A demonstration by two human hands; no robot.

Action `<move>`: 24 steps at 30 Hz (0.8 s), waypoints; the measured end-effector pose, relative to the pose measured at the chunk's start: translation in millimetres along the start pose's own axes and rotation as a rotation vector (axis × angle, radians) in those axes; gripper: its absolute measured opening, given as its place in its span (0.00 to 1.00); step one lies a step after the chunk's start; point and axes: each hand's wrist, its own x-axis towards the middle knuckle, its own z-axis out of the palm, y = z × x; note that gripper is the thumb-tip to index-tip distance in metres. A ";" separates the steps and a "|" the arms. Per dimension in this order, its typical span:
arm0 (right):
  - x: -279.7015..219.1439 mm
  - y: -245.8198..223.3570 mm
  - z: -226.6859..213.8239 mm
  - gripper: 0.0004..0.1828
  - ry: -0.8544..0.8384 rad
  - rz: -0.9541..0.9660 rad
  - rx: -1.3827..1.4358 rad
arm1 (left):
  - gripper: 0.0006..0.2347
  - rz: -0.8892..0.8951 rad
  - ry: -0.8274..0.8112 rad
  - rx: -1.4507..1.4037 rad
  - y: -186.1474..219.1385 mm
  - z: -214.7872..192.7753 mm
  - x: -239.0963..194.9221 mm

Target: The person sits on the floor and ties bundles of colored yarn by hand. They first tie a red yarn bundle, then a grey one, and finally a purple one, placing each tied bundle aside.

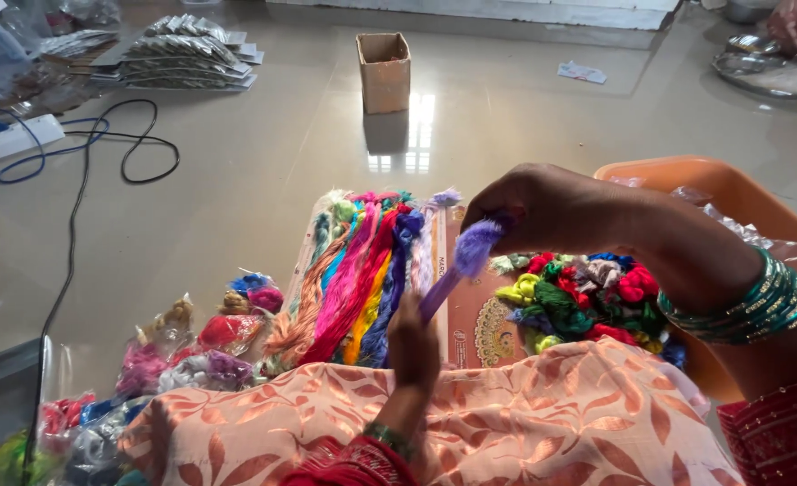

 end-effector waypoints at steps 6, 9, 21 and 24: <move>-4.9 -10.1 -14.7 0.10 0.083 0.197 0.123 | 0.07 -0.265 -0.205 0.204 -67.9 3.5 -50.1; -5.5 -18.8 -19.4 0.10 0.111 0.243 0.102 | 0.04 -0.258 -0.301 0.304 -68.8 1.7 -48.7; 13.3 0.1 23.3 0.14 0.149 0.288 0.385 | 0.50 -0.093 -0.666 -0.589 78.5 -60.6 97.6; 12.2 6.4 30.8 0.14 0.229 0.286 0.470 | 0.17 0.431 -0.180 -0.523 80.4 -15.0 88.3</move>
